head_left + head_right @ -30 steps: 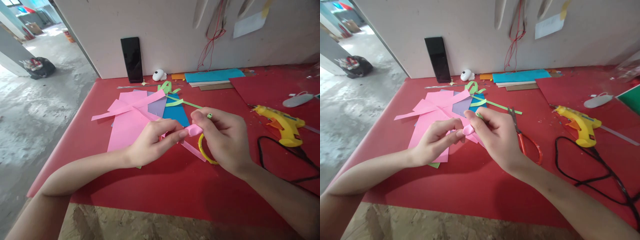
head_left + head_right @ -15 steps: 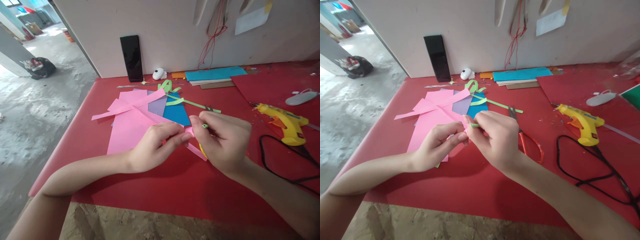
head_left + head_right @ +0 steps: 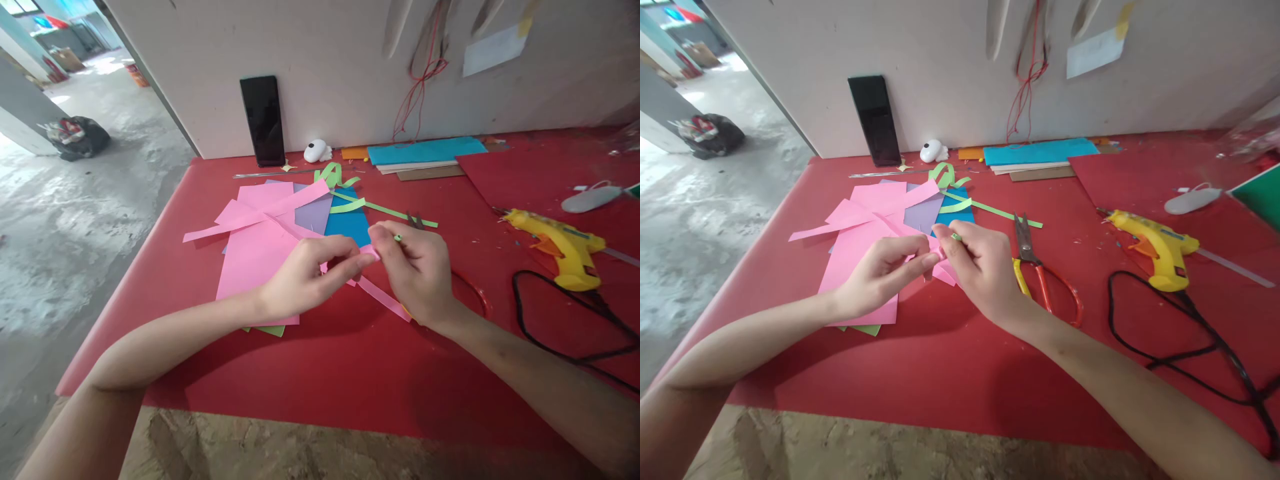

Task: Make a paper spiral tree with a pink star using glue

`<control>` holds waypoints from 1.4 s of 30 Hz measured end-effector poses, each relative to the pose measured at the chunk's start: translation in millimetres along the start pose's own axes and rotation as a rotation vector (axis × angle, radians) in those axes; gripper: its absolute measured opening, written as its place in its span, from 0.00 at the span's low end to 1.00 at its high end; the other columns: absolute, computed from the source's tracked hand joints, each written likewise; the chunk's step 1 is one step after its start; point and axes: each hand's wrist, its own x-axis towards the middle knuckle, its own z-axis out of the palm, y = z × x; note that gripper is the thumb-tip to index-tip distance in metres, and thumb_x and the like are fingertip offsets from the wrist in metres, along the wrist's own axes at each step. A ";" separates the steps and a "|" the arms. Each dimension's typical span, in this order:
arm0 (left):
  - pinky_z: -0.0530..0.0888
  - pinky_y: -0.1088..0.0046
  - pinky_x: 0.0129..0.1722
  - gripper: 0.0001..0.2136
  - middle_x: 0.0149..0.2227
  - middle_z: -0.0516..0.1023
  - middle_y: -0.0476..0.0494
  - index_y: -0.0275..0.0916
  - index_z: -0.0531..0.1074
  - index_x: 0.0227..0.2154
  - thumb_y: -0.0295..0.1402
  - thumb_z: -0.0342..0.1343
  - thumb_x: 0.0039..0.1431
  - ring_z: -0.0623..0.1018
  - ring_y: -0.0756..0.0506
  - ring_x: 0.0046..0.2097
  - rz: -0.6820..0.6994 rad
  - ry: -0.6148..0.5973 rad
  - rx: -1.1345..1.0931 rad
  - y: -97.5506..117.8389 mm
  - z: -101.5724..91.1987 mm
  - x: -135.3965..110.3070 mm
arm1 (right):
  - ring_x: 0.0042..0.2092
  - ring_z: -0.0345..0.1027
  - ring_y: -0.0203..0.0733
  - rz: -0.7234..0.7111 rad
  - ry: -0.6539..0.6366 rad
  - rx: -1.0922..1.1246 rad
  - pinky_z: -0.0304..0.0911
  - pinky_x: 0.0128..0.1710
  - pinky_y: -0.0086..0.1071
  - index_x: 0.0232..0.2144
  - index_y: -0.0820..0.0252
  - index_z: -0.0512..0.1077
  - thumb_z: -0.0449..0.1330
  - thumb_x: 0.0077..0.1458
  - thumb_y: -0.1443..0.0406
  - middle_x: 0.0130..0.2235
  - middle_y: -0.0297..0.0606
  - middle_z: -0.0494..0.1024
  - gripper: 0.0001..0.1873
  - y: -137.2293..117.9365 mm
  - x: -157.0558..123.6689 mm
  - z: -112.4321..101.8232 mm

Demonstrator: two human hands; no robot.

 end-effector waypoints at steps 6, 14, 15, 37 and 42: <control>0.73 0.77 0.34 0.09 0.32 0.76 0.48 0.37 0.68 0.30 0.36 0.60 0.58 0.73 0.53 0.33 0.059 0.098 0.051 -3.1 -4.9 2.6 | 0.20 0.46 0.31 -0.020 0.029 0.073 0.47 0.22 0.31 0.17 0.58 0.55 0.52 0.63 0.50 0.17 0.29 0.54 0.28 4.2 7.5 -6.9; 0.77 0.76 0.42 0.10 0.38 0.83 0.42 0.33 0.76 0.40 0.35 0.60 0.59 0.81 0.50 0.39 0.123 0.103 0.199 -18.3 -6.3 2.4 | 0.25 0.52 0.33 0.298 0.005 0.400 0.51 0.27 0.32 0.18 0.57 0.64 0.61 0.57 0.54 0.21 0.32 0.59 0.21 11.3 10.5 -7.1; 0.77 0.74 0.43 0.10 0.39 0.83 0.42 0.34 0.76 0.41 0.34 0.59 0.60 0.81 0.49 0.40 0.144 0.083 0.271 -23.7 -7.1 3.5 | 0.25 0.52 0.33 0.390 0.023 0.496 0.52 0.27 0.32 0.19 0.57 0.65 0.59 0.57 0.55 0.22 0.31 0.58 0.19 12.7 13.3 -7.9; 0.77 0.69 0.45 0.17 0.41 0.84 0.39 0.33 0.75 0.43 0.43 0.52 0.64 0.83 0.47 0.38 -0.288 -0.151 -0.601 -10.6 -5.2 7.3 | 0.33 0.59 0.32 0.595 -0.163 0.659 0.59 0.33 0.27 0.30 0.54 0.75 0.55 0.63 0.59 0.29 0.32 0.62 0.13 2.7 12.3 -12.2; 0.77 0.77 0.32 0.16 0.29 0.84 0.43 0.32 0.77 0.31 0.43 0.65 0.52 0.80 0.53 0.26 -0.424 -0.113 -0.750 -12.3 -6.5 7.2 | 0.34 0.64 0.31 0.488 -0.248 0.617 0.61 0.37 0.28 0.33 0.53 0.77 0.56 0.62 0.55 0.29 0.31 0.69 0.14 0.1 12.1 -13.5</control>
